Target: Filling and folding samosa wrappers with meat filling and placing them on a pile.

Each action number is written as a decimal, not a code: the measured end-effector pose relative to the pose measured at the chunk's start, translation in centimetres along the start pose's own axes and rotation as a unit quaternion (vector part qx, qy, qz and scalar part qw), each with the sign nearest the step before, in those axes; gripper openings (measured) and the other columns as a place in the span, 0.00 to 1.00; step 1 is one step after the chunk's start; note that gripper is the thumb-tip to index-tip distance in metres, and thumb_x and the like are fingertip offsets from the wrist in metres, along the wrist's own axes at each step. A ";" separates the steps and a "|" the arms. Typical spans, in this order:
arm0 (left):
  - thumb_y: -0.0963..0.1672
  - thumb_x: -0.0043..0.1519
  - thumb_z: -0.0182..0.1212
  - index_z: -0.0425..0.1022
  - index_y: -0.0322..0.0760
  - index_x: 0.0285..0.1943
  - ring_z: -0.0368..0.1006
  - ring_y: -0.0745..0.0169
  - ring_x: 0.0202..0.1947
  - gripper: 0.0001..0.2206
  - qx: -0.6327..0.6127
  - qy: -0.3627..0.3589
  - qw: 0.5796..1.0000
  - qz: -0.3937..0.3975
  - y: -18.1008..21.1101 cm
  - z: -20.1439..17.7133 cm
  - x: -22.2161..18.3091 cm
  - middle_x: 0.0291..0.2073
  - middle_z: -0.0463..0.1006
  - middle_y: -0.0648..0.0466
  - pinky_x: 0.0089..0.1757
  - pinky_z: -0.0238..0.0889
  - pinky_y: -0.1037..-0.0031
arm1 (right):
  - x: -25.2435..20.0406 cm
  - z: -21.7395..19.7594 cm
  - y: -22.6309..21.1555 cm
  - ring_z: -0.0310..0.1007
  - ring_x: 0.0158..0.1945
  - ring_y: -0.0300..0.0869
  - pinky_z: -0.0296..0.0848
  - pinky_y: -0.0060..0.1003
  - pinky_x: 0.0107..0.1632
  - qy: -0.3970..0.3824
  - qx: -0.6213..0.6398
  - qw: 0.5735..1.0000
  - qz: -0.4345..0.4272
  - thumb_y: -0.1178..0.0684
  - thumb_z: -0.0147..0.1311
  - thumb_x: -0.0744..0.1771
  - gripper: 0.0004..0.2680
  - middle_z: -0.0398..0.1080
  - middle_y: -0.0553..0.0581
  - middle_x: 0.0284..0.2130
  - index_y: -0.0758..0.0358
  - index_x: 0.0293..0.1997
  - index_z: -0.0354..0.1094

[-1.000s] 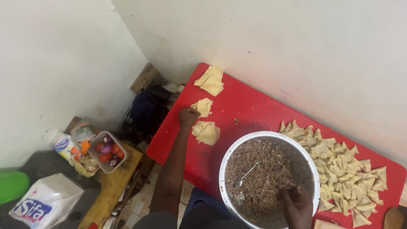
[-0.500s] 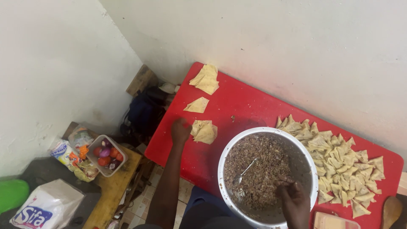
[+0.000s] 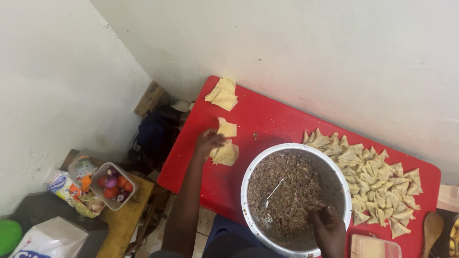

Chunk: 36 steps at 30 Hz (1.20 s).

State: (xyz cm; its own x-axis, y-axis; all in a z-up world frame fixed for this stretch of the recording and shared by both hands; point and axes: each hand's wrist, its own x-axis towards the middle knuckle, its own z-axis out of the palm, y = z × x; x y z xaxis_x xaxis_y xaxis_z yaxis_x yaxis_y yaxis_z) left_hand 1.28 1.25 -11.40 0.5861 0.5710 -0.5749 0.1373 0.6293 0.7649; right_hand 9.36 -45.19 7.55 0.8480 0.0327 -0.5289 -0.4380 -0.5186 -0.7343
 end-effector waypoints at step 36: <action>0.42 0.57 0.78 0.91 0.39 0.37 0.87 0.48 0.35 0.03 0.526 0.274 0.793 0.141 5.0 1.3 19.8 0.35 0.90 0.49 0.29 0.80 0.56 | 0.1 -0.7 3.4 0.87 0.47 0.56 0.86 0.52 0.52 0.047 0.059 0.997 0.023 0.63 0.67 0.69 0.09 0.89 0.69 0.47 0.74 0.54 0.86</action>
State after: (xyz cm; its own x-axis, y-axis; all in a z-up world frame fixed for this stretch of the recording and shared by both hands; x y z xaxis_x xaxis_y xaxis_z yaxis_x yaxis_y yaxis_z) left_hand 14.55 14.97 -18.59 0.3157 0.9356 -0.1579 0.8216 -0.1864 0.5387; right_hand 8.16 -47.58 5.27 0.8481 -0.0720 -0.5250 -0.5045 -0.4129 -0.7583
